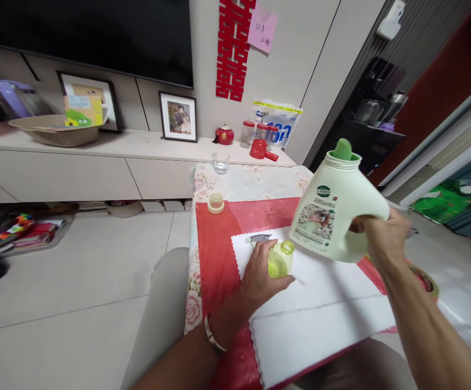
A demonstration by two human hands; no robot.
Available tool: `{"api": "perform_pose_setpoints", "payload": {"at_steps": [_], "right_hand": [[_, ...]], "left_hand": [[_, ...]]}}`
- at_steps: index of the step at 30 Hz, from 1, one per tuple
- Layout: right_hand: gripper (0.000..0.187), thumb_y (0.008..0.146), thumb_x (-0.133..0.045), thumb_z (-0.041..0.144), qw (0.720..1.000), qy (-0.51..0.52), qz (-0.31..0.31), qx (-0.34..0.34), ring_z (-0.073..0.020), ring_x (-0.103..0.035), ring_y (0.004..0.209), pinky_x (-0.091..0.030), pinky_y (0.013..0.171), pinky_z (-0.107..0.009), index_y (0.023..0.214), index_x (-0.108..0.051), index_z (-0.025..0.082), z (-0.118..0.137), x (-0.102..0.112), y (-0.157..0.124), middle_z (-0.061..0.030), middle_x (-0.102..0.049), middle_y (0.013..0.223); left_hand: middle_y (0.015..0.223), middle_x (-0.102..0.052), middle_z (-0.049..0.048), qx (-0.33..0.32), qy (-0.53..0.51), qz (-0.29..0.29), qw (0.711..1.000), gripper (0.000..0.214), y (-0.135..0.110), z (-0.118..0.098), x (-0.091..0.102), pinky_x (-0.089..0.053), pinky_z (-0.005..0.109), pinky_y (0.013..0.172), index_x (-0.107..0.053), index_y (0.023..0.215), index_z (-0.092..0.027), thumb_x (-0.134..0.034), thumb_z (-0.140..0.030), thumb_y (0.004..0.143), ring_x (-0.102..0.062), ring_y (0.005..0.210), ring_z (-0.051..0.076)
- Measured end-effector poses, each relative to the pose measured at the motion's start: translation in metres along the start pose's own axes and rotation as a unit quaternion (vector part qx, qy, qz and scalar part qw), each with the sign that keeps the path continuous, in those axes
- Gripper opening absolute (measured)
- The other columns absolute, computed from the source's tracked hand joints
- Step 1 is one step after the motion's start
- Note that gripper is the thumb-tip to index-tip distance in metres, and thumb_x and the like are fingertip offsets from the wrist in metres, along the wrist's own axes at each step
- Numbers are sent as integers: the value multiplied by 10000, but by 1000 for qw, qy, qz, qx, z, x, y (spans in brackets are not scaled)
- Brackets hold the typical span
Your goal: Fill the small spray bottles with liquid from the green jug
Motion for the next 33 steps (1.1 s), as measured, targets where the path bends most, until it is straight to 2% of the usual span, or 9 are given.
{"api": "perform_pose_setpoints", "payload": {"at_steps": [5,8,11,17,24,27,30,32,33], "right_hand": [[349,653,-722,304,999,37,-15,-17,-131,-533,656,-422,544,-230,966,-720,148,-31,-36,-10,15,-614,747],[267,809,-745,328,999,44,-5,-19,-98,-543,671,-463,587,-210,962,-677,120,-40,-54,-19,11,-605,781],[303,951,-656,402,999,47,4,-27,-88,-569,706,-505,625,-209,989,-641,101,-47,-68,-28,-2,-603,845],[312,976,-628,402,998,38,25,-44,-110,-607,796,-548,688,-243,1077,-635,107,-57,-81,-34,-34,-628,964],[309,972,-634,403,995,-1,88,-46,-130,-624,862,-563,790,-304,1074,-642,112,-62,-73,-33,-42,-640,984],[295,864,-744,358,994,-21,104,-40,-155,-632,863,-549,850,-358,1031,-678,124,-60,-60,-38,-37,-664,947],[530,722,-783,339,996,-31,77,-22,-231,-638,991,-511,939,-427,1202,-674,143,-56,-38,-51,-93,-676,1115],[693,749,-713,410,998,-36,42,-16,-268,-612,1108,-504,953,-437,1366,-580,124,-54,-22,-66,-153,-616,1267],[718,783,-663,450,999,-40,33,-14,-271,-604,1132,-511,940,-433,1403,-540,109,-53,-15,-76,-173,-594,1298]], "left_hand": [[1264,-599,115,4,-2,-6,1000,826,0,1,-1,-505,511,1054,-469,1298,-212,-852,-126,571,-592,1210,324],[1263,-599,112,-2,-8,-2,1000,839,0,3,-2,-504,509,1053,-461,1306,-214,-859,-132,571,-589,1211,321],[1250,-600,107,0,-8,3,1000,849,0,4,-2,-500,511,1050,-458,1313,-215,-864,-139,571,-593,1194,317],[1272,-589,113,14,-23,8,1000,883,1,5,-1,-484,535,1059,-456,1318,-226,-887,-171,549,-581,1214,342],[1273,-604,121,36,-35,13,999,851,1,2,1,-482,518,1062,-469,1296,-214,-878,-165,551,-591,1204,338],[1250,-624,120,19,-34,7,999,767,2,2,1,-481,495,1059,-481,1282,-207,-835,-171,603,-603,1189,317],[1225,-633,121,-4,-39,-12,999,714,3,2,0,-484,476,1052,-492,1263,-200,-812,-193,625,-612,1167,303],[1206,-639,112,3,-50,-29,998,700,3,3,1,-495,464,1035,-499,1252,-204,-811,-209,626,-624,1142,294],[1198,-643,104,12,-55,-35,998,700,4,3,2,-503,458,1025,-501,1251,-209,-814,-218,625,-630,1129,289]]}}
Point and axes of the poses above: each hand's wrist, its own y-axis towards the middle knuckle, its own x-axis out of the back of the hand, z = x × y, the point moved 3 cm from there along y, towards the middle knuckle
